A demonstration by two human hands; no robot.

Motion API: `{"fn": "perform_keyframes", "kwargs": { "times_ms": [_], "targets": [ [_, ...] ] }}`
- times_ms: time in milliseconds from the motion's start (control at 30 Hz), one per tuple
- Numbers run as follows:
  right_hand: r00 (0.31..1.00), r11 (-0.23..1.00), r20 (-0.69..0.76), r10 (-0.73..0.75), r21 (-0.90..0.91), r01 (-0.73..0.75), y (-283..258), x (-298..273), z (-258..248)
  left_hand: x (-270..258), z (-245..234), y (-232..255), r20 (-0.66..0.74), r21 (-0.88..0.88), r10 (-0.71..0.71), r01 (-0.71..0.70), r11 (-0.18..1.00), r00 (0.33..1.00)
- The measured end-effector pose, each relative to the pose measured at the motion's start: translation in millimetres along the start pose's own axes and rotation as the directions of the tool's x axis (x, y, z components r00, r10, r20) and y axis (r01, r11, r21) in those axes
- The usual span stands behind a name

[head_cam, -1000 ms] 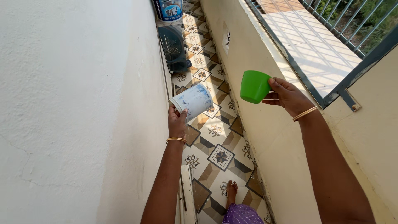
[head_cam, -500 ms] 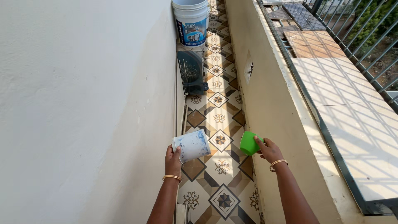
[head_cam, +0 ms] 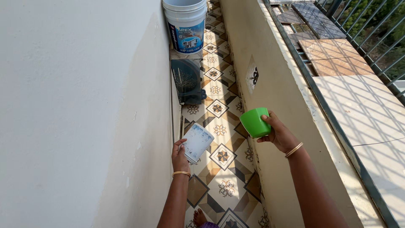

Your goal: The person fills a white mug with water from a tap and then uses a green cup to wipe the interior of a hanging dark blue patterned cloth. The person repeats this process, moving between the tap and the cloth, and also handles a yellow cup.

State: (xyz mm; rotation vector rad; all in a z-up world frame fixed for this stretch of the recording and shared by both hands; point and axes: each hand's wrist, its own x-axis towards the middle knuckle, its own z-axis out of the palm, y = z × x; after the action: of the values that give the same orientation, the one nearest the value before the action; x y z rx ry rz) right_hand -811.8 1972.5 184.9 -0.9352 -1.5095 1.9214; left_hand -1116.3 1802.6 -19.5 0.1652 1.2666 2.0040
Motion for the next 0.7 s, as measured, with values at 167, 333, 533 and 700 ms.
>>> {"fn": "perform_keyframes", "kwargs": {
  "times_ms": [167,333,533,700],
  "targets": [
    [0.890,0.585,-0.440,-0.123,-0.756,-0.293,-1,75,17,94,34,-10,0.249,0.189,0.063,-0.112,0.976,0.967],
    [0.951,0.788,-0.304,0.059,-0.570,-0.231,26,128,10,119,102,1,0.448,0.422,0.023,-0.233,0.876,0.894],
    [0.927,0.799,-0.284,0.243,-0.484,-0.358,20,209,-5,135,193,-2,0.628,0.539,0.071,-0.499,0.678,0.775],
    [0.955,0.827,-0.171,0.243,-0.478,-0.296,-4,279,-30,203,228,-25,0.568,0.579,0.033,-0.428,0.694,0.822]
  ]
}}
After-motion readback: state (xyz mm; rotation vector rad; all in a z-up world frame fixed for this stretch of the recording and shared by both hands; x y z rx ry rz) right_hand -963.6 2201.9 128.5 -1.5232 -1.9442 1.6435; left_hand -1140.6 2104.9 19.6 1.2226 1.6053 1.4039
